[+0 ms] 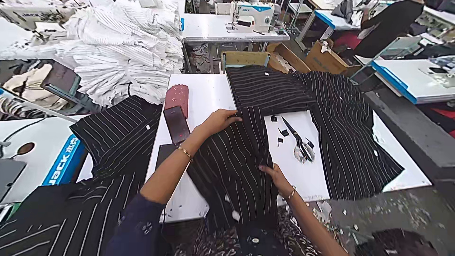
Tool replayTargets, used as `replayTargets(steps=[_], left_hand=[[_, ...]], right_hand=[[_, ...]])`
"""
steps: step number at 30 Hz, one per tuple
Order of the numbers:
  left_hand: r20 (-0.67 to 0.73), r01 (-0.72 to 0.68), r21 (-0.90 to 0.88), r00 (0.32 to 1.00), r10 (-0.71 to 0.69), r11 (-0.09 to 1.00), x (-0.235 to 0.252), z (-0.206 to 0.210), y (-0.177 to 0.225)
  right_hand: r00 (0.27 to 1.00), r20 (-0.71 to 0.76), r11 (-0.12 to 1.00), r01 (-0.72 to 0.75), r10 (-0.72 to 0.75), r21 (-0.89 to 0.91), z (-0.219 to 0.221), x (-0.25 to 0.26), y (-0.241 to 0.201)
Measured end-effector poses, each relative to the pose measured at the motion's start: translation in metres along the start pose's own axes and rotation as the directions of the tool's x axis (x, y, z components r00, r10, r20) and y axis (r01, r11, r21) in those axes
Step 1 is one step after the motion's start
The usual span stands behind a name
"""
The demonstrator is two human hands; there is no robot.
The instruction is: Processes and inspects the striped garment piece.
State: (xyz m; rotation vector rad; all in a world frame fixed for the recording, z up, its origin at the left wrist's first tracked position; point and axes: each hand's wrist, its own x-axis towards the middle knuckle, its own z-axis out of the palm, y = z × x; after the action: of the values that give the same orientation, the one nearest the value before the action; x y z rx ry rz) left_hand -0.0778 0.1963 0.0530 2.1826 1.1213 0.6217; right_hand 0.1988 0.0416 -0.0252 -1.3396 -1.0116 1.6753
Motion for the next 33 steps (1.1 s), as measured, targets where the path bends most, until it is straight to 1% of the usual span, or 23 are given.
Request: replayTargets(steps=[1, 2, 3, 5, 7, 9, 11, 14, 16, 18, 19, 21, 23, 24, 26, 29, 30, 31, 33], left_hand=[[0.02, 0.066, -0.041, 0.998, -0.065, 0.997, 0.005, 0.016, -0.016], [-0.01, 0.112, -0.071, 0.993, -0.113, 0.991, 0.004, 0.034, -0.029], [-0.079, 0.137, -0.07, 0.987, -0.143, 0.988, -0.004, 0.051, -0.037], [-0.127, 0.214, -0.039, 0.968, -0.217, 0.976, -0.014, 0.071, -0.036], [-0.166, 0.214, 0.041, 0.965, -0.205, 0.976, -0.013, 0.092, -0.044], [-0.149, 0.208, 0.109, 0.97, -0.191, 0.972, -0.034, 0.096, -0.026], [-0.115, 0.184, 0.153, 0.979, -0.167, 0.971, -0.052, 0.102, -0.015], [-0.072, 0.135, 0.206, 0.99, -0.123, 0.969, -0.083, 0.121, -0.02], [-0.042, 0.124, 0.223, 0.992, -0.118, 0.967, -0.104, 0.131, -0.02], [-0.006, 0.133, 0.236, 0.991, -0.135, 0.963, -0.118, 0.139, -0.024], [0.014, 0.143, 0.241, 0.988, -0.151, 0.96, -0.123, 0.143, -0.025], [0.043, 0.174, 0.256, 0.981, -0.191, 0.951, -0.125, 0.147, -0.024], [0.067, 0.216, 0.273, 0.968, -0.242, 0.937, -0.124, 0.145, -0.018], [0.073, 0.24, 0.28, 0.96, -0.27, 0.929, -0.123, 0.144, -0.013], [0.03, 0.273, 0.288, 0.956, -0.293, 0.918, -0.124, 0.144, 0.0], [-0.078, 0.259, 0.248, 0.966, -0.247, 0.934, -0.131, 0.153, 0.024], [-0.074, 0.242, 0.203, 0.97, -0.232, 0.949, -0.133, 0.157, 0.033], [-0.041, 0.231, 0.139, 0.973, -0.227, 0.963, -0.134, 0.163, 0.042], [0.075, 0.26, -0.031, 0.964, -0.257, 0.965, -0.136, 0.176, 0.056]], right_hand=[[0.999, -0.038, 1.0, -0.019, 0.018, -0.015, -0.003, 0.005, 0.007], [0.996, -0.077, 0.999, -0.04, 0.037, -0.034, -0.005, 0.011, 0.012], [0.992, -0.116, 0.996, -0.061, 0.052, -0.069, -0.008, 0.017, 0.017], [0.983, -0.176, 0.982, -0.083, 0.052, -0.171, -0.016, 0.025, 0.025], [0.973, -0.228, 0.958, -0.09, 0.027, -0.272, -0.025, 0.024, 0.026], [0.961, -0.276, 0.923, -0.095, -0.012, -0.373, -0.037, 0.015, 0.026], [0.949, -0.313, 0.899, -0.1, -0.043, -0.426, -0.048, 0.0, 0.022], [0.903, -0.396, 0.868, -0.058, -0.164, -0.492, -0.058, -0.025, 0.025], [0.854, -0.422, 0.79, -0.02, -0.305, -0.613, -0.057, -0.042, 0.032], [0.811, -0.376, 0.685, 0.04, -0.448, -0.728, -0.049, -0.057, 0.038], [0.812, -0.339, 0.641, 0.056, -0.476, -0.765, -0.044, -0.064, 0.042], [0.844, -0.265, 0.562, 0.051, -0.466, -0.825, -0.038, -0.077, 0.05], [0.897, -0.242, 0.519, -0.017, -0.369, -0.855, -0.033, -0.09, 0.059], [0.907, -0.247, 0.502, -0.047, -0.34, -0.863, -0.034, -0.096, 0.065], [0.899, -0.268, 0.472, -0.08, -0.345, -0.878, -0.039, -0.103, 0.079], [0.874, -0.325, 0.476, -0.127, -0.361, -0.87, -0.047, -0.106, 0.084], [0.86, -0.351, 0.492, -0.139, -0.371, -0.86, -0.05, -0.107, 0.085], [0.846, -0.375, 0.507, -0.15, -0.378, -0.849, -0.053, -0.108, 0.086], [0.832, -0.414, 0.536, -0.174, -0.368, -0.826, -0.056, -0.11, 0.086]])
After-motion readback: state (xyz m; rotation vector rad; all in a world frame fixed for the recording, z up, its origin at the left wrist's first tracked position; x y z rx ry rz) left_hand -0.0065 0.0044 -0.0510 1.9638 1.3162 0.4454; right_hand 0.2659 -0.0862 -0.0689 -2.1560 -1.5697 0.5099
